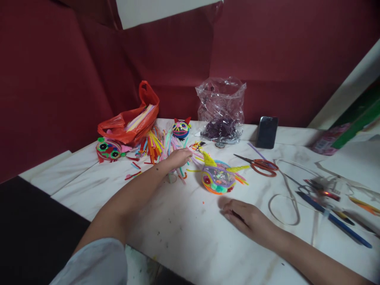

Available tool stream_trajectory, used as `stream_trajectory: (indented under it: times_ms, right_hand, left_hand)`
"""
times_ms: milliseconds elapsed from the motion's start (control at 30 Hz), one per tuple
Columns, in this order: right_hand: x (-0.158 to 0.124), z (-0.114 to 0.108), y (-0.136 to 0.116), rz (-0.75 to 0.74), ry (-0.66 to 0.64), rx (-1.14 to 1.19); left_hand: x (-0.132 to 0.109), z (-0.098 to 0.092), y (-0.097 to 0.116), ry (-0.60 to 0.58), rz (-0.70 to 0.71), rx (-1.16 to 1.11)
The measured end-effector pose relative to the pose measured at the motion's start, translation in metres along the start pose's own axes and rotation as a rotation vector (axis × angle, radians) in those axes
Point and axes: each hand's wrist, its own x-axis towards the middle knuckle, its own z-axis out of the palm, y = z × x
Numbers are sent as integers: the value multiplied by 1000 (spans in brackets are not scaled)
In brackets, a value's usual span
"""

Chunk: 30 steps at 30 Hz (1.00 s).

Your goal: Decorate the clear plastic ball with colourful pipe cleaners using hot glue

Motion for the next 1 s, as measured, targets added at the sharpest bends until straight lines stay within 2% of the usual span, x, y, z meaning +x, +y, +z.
stream_trajectory:
  times_ms: [100, 300, 633, 700, 800, 1000]
  right_hand:
    - [0, 0, 0, -6, -2, -5]
    - [-4, 5, 7, -8, -20, -20]
    - [-8, 9, 14, -41, 36, -44]
    - [-7, 9, 14, -47, 42, -49]
    - [-8, 10, 15, -51, 43, -67]
    - [-11, 10, 19, -57, 45, -96]
  left_hand:
    - [4, 3, 7, -25, 69, -5]
    - [-2, 10, 16, -33, 93, 20]
    - [-26, 6, 24, 23, -2, -62]
    - [-33, 3, 20, 76, -84, -68]
    - [-45, -4, 1, 183, -305, -66]
    - [-70, -19, -69, 406, -744, -111]
